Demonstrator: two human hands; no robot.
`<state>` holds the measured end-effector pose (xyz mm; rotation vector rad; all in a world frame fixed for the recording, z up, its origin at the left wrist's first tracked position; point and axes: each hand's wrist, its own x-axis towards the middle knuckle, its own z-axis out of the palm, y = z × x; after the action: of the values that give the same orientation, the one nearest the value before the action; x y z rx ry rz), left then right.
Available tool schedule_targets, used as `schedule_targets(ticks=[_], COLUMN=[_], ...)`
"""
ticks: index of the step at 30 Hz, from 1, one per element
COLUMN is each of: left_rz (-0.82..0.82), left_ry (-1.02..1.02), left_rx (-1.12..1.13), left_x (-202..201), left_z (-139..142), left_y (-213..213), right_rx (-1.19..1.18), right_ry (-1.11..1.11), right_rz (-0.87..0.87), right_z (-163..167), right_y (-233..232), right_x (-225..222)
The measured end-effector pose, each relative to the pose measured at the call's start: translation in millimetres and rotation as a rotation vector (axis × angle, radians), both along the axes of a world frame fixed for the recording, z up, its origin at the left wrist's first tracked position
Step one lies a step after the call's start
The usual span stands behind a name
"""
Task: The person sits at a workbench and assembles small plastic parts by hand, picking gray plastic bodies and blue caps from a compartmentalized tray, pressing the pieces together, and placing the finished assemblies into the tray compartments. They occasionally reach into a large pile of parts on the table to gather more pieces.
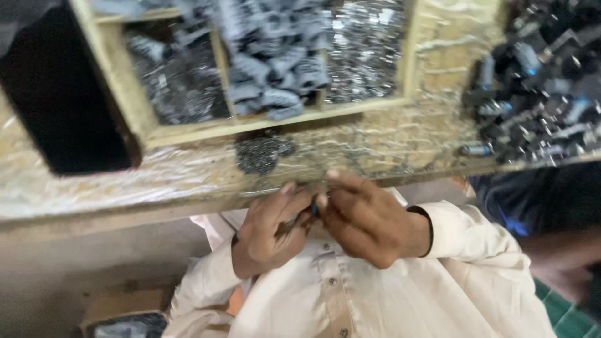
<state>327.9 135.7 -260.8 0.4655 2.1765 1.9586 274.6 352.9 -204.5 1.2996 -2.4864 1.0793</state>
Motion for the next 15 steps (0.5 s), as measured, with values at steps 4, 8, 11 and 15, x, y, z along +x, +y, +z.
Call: schedule_targets(ticks=[4,8,11,15], left_rz=[0.033,-0.242,-0.333,-0.157], left_ry=[-0.045,0.079,-0.599,-0.471], left_rx=[0.136,0.096,0.127,0.153], left_x=[-10,-44,-37,-13], left_z=[31,46,47,37], left_y=[10,7,14,18], right_rx=[0.234,0.218,0.177,0.148], right_ry=[0.322,0.715,0.753,-0.028], right_rz=[0.066,0.097,0.133,-0.174], right_z=[8,9,31,73], right_y=[16,19,20,47], right_x=[13,2,-18,-50])
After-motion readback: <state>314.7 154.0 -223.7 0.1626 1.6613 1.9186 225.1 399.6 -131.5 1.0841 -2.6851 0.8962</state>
